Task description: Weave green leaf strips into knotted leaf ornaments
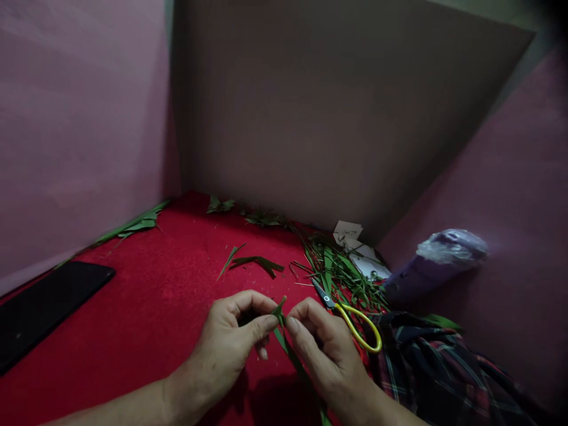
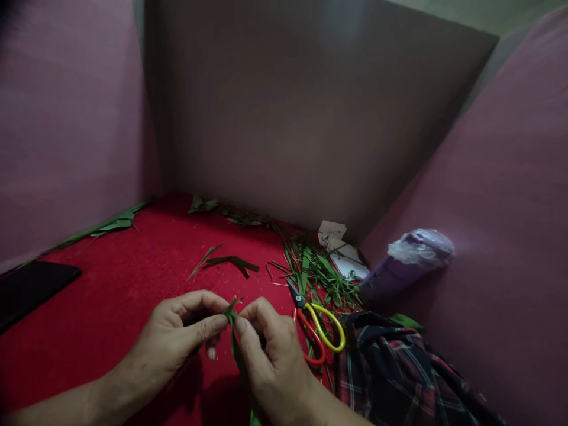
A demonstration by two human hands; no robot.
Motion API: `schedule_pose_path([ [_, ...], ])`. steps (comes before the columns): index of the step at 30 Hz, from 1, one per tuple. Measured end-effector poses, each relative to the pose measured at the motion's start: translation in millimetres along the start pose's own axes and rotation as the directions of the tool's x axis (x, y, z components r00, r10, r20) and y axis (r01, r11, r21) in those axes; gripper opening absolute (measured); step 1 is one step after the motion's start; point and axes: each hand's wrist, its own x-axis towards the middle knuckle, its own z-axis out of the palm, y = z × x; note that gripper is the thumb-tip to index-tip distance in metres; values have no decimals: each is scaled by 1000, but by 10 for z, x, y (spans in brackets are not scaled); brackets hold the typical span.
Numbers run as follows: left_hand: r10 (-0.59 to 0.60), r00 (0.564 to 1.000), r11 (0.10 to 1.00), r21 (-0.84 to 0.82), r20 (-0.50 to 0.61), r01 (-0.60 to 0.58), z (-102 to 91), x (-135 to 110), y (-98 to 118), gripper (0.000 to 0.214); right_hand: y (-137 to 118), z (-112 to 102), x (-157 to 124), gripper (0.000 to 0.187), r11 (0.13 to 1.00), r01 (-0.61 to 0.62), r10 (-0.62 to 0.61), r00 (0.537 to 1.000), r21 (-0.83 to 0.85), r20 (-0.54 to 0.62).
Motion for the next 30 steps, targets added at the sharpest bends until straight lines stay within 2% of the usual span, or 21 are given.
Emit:
schedule_pose_path([
  [3,221,975,968,128,-13,-218,-22,-27,7,3,3,-7,2,16,999,49,-49,999,-24,12],
  [5,363,932,912,199,17,-359,-35,-42,11,5,14,-4,8,7,981,160,-163,986,-113,-17],
  [7,431,901,873,233,47,-430,-44,-46,9,7,27,1,19,10,927,296,-313,949,-229,-40],
  [9,483,873,839,250,68,-483,-50,-44,0,8,37,-6,31,14,830,427,-473,880,-359,-47],
  [11,574,812,776,245,110,-582,-58,-44,-7,10,38,-32,35,16,709,511,-596,803,-486,-26],
  [13,667,721,688,217,186,-692,-73,-55,-1,16,33,-76,28,18,593,557,-672,740,-581,23],
  [16,762,569,534,198,308,-822,-102,-94,36,26,16,-129,6,22,397,643,-760,630,-655,159],
  [18,796,492,432,241,351,-869,-121,-126,70,27,-2,-127,-7,18,290,645,-809,560,-707,178],
  [20,815,455,354,313,359,-881,-136,-155,100,24,-26,-99,-15,11,233,602,-858,497,-764,130],
  [22,826,441,308,374,351,-875,-152,-174,114,17,-52,-77,-20,15,163,585,-898,422,-795,126],
  [23,831,429,284,395,353,-874,-162,-178,115,14,-64,-77,-23,17,154,560,-906,408,-814,109],
  [25,844,378,208,418,381,-885,-187,-176,110,12,-89,-106,-34,18,136,564,-888,434,-815,152],
  [28,834,273,56,418,480,-907,-237,-163,107,17,-121,-197,-59,15,51,617,-855,433,-785,285],
  [30,806,227,-21,410,547,-912,-266,-163,122,20,-137,-248,-74,15,2,645,-834,423,-764,355],
])
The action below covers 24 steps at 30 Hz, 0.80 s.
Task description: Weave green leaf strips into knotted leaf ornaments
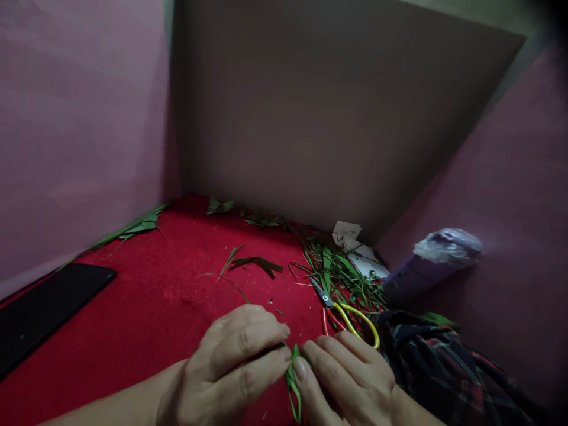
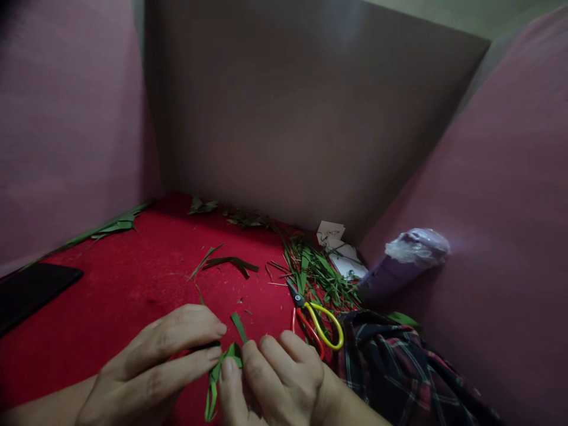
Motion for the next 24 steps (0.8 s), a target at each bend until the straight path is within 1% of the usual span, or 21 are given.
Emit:
schedule_pose_path([
  [3,22,999,999,26,46,-24,-46,16,11,22,12,-27,3,15,1000,9,-9,1000,2,28],
  [6,10,999,999,50,49,-12,-64,31,33,25,5,-19,25,15,1000,-5,5,1000,16,0],
  [9,50,999,996,77,4,-50,-46,20,35,29,0,-14,45,16,999,-25,26,1000,30,-16],
  [12,87,994,993,83,-60,-82,-6,-8,34,25,-4,-21,44,16,999,-47,48,999,24,-24],
  [15,16,996,997,74,-82,-10,44,-33,67,24,-4,-32,29,16,998,-63,63,997,12,-45],
  [19,-73,993,996,38,-91,77,79,-42,130,33,16,-49,14,13,1000,-4,3,1000,19,9],
  [22,-102,994,995,10,-41,102,37,-23,127,32,25,-51,11,13,999,-13,12,1000,52,26],
  [24,-72,997,997,22,22,72,-8,-1,100,29,20,-46,9,17,997,-50,49,999,63,19],
])
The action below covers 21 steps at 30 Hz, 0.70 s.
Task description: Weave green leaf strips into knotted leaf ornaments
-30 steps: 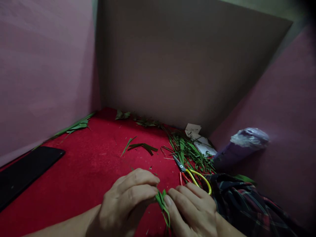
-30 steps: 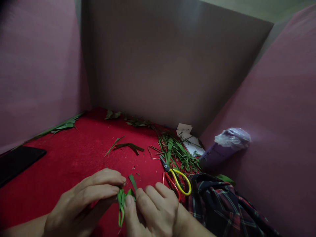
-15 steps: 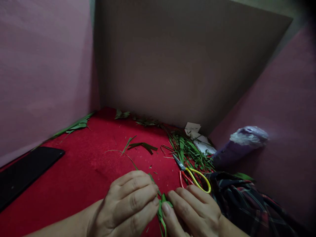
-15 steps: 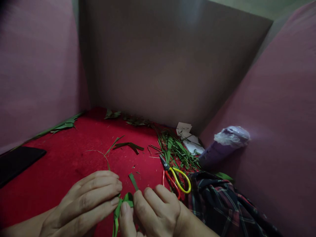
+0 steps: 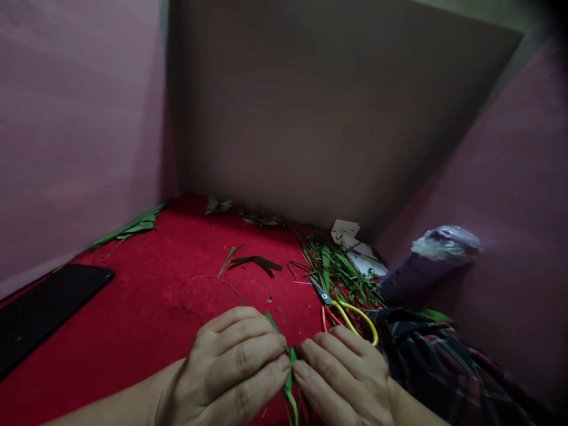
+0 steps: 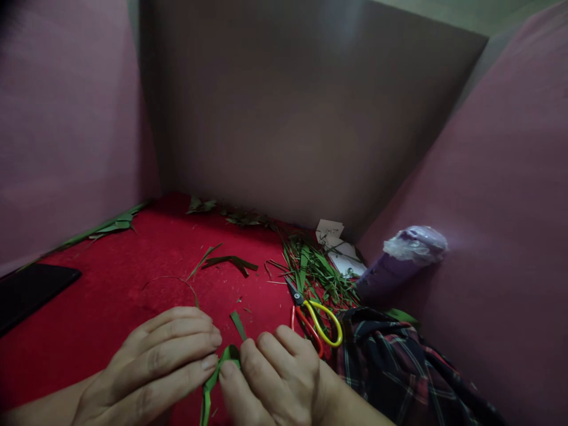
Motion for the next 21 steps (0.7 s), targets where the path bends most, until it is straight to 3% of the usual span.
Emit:
schedule_pose_path([
  [2,42,998,998,37,47,-44,-32,19,-31,26,-9,9,-4,20,1000,-12,12,1000,4,4],
  [6,109,994,993,56,-10,-108,-24,23,-65,26,-25,21,3,21,1000,3,-3,1000,10,14],
  [10,62,998,993,101,-14,-60,-4,16,-48,22,-32,36,25,19,1000,-2,2,1000,-4,17],
  [16,0,1000,996,91,0,0,-39,-18,-2,23,-36,104,-3,15,999,36,-34,996,24,-77],
  [21,-3,999,999,49,39,1,-76,-26,12,26,-30,62,21,15,999,-27,29,996,27,-83],
])
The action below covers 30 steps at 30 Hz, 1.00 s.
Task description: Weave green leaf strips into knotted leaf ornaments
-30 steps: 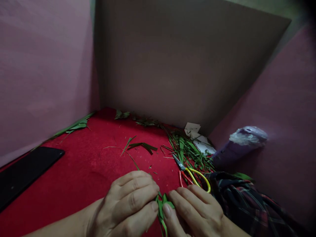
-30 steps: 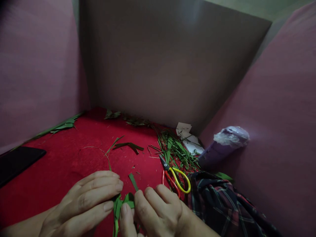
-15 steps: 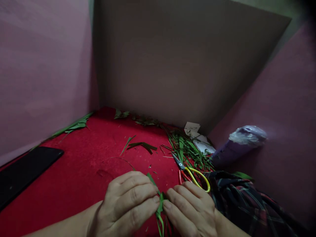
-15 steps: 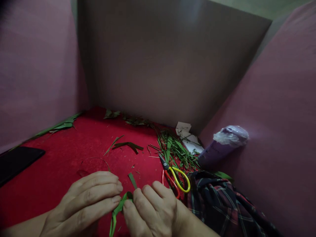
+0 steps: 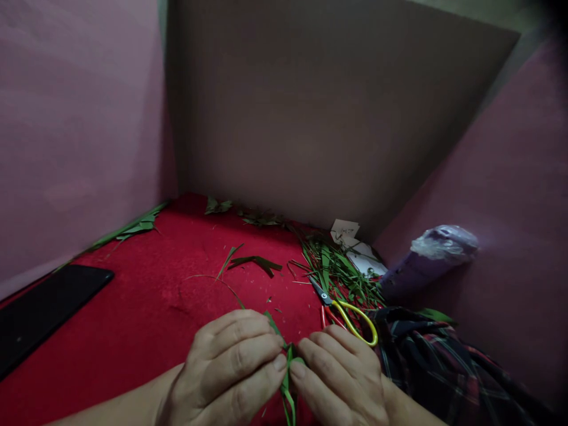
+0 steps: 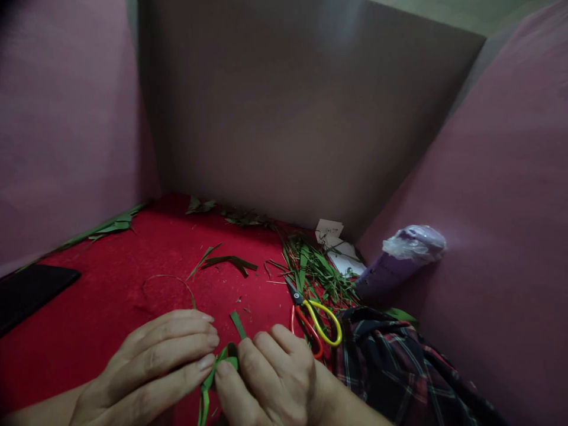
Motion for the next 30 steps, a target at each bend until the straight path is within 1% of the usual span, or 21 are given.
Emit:
schedule_pose_path([
  [1,2,1000,1000,-5,13,-2,-9,2,0,26,1,-20,13,15,1000,24,-24,998,3,64],
  [3,12,999,1000,-8,36,-12,-25,1,-3,26,-5,-49,31,18,1000,16,-17,994,8,112],
  [4,17,999,1000,-5,43,-17,-29,-2,-6,26,-14,-53,32,18,1000,-10,7,994,27,111],
  [6,31,999,999,10,39,-31,-26,-13,-13,24,-47,-31,19,15,993,-104,100,992,60,74],
  [7,38,999,999,22,30,-38,-16,-19,-17,22,-70,-7,6,13,983,-171,170,985,62,27],
  [9,50,999,998,37,-5,-50,19,-28,-25,19,-116,49,-19,11,972,-229,231,973,57,-31],
  [10,48,998,998,41,-26,-47,43,-32,-28,18,-135,74,-28,10,968,-244,247,968,60,-50],
  [12,38,993,999,23,-116,-35,93,-40,-34,20,-152,102,-31,9,962,-263,267,962,68,-60],
  [13,36,990,999,12,-139,-35,115,-44,-36,21,-147,103,-27,9,961,-268,272,960,67,-65],
  [15,46,989,999,1,-141,-46,142,-50,-40,22,-112,81,-12,11,971,-234,237,968,42,-79],
  [16,49,990,999,2,-132,-50,146,-51,-39,22,-86,61,-5,13,987,-160,162,985,27,-66],
  [17,53,989,999,10,-137,-52,142,-50,-36,22,-57,39,-1,14,997,-68,69,997,19,-28],
  [18,49,989,999,21,-142,-46,133,-44,-30,23,-30,16,0,16,1000,-1,1,1000,5,-5],
  [19,41,990,999,34,-138,-36,118,-36,-22,22,-6,-5,-1,17,999,40,-40,999,-9,1],
  [20,38,991,998,50,-126,-32,100,-25,-11,21,11,-22,-5,18,998,59,-59,998,-14,11],
  [21,18,996,998,61,-87,-12,82,-14,0,21,22,-33,-9,17,998,62,-62,998,-18,13],
  [23,17,1000,997,71,-17,-16,53,3,22,19,18,-40,-17,16,997,71,-71,997,-3,31],
  [25,-6,1000,998,57,-30,7,46,0,37,20,-15,-24,-20,15,1000,20,-20,999,11,37],
  [28,-27,997,999,18,-76,28,71,-36,44,22,-92,23,-23,13,991,-133,133,991,27,4],
  [30,-34,995,999,5,-89,34,90,-61,42,23,-129,45,-24,11,978,-207,207,978,23,-27],
])
